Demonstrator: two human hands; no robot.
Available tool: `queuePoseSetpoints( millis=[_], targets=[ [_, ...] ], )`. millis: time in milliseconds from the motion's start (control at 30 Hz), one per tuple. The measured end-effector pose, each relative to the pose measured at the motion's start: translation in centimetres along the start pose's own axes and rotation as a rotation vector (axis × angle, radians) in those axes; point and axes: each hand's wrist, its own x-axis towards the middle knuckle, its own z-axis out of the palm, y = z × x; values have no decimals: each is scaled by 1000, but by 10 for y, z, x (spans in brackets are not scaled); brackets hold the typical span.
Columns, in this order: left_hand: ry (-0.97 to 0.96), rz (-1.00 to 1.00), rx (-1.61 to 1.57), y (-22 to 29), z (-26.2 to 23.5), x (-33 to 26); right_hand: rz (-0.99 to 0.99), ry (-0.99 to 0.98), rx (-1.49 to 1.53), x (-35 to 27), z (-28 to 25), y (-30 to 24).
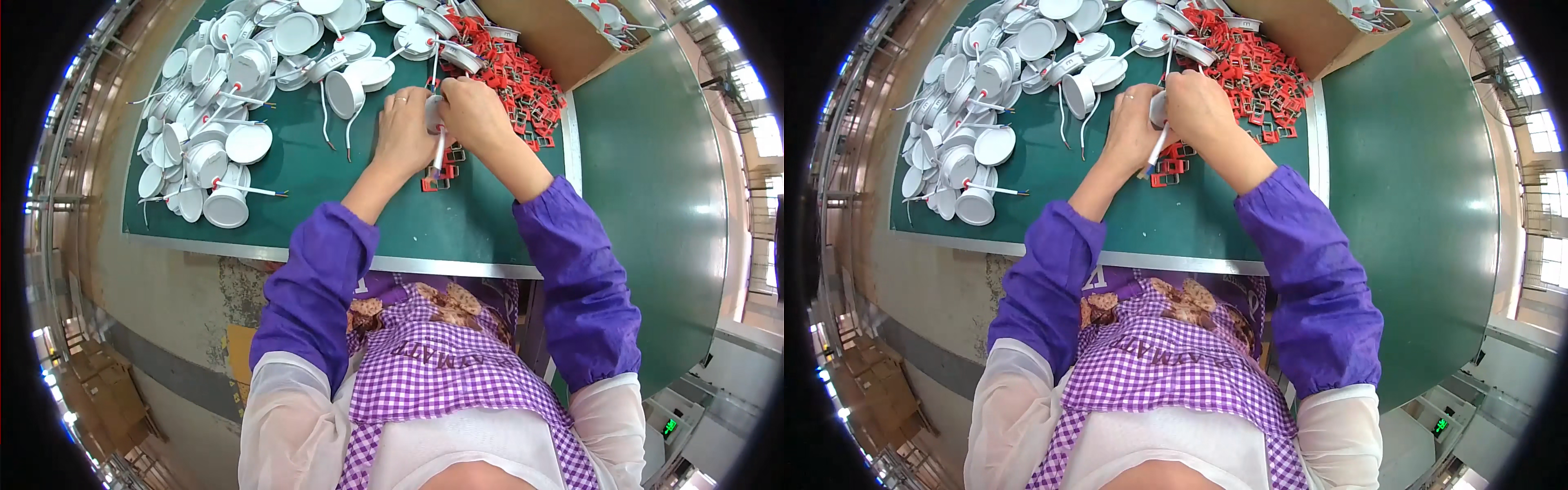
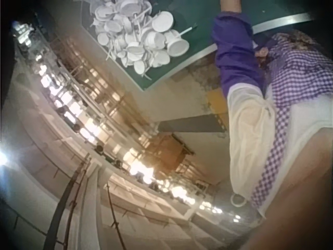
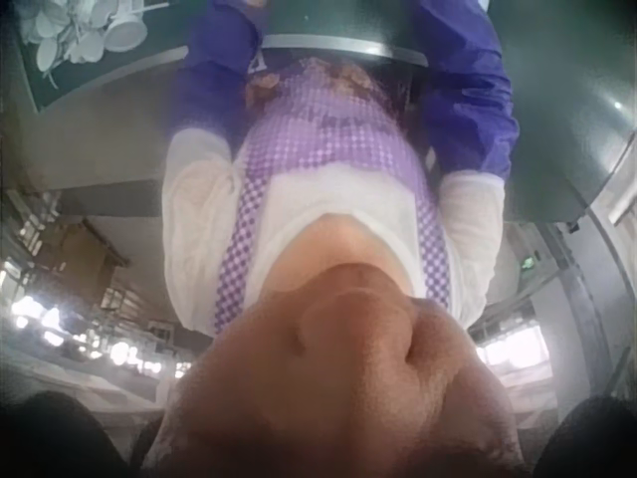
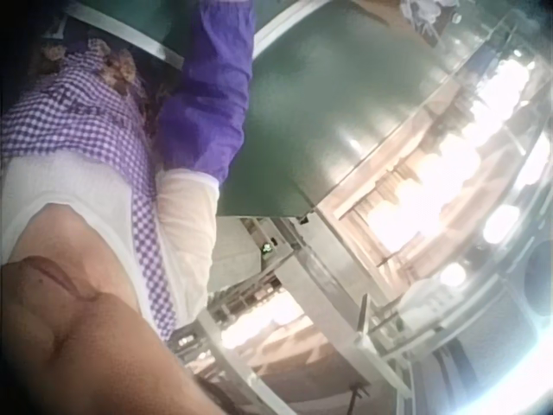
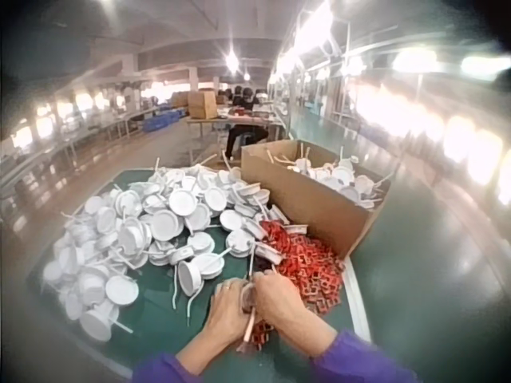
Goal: The person assembles light fixtures by attaching clips to round light housings by hand.
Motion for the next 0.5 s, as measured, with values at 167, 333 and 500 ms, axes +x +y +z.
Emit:
queuePoseSetpoints(
  millis=[167,333,500],
  targets=[
    [-59,-214,-556,21,-37,-23,185,181,459,-30,-43,-19],
    [-68,-342,-1058,47,-47,-50,435,196,789,-73,-58,-18],
    [-66,-389,-1275,68,-40,-73,509,214,905,-103,-50,-32]
  ],
)
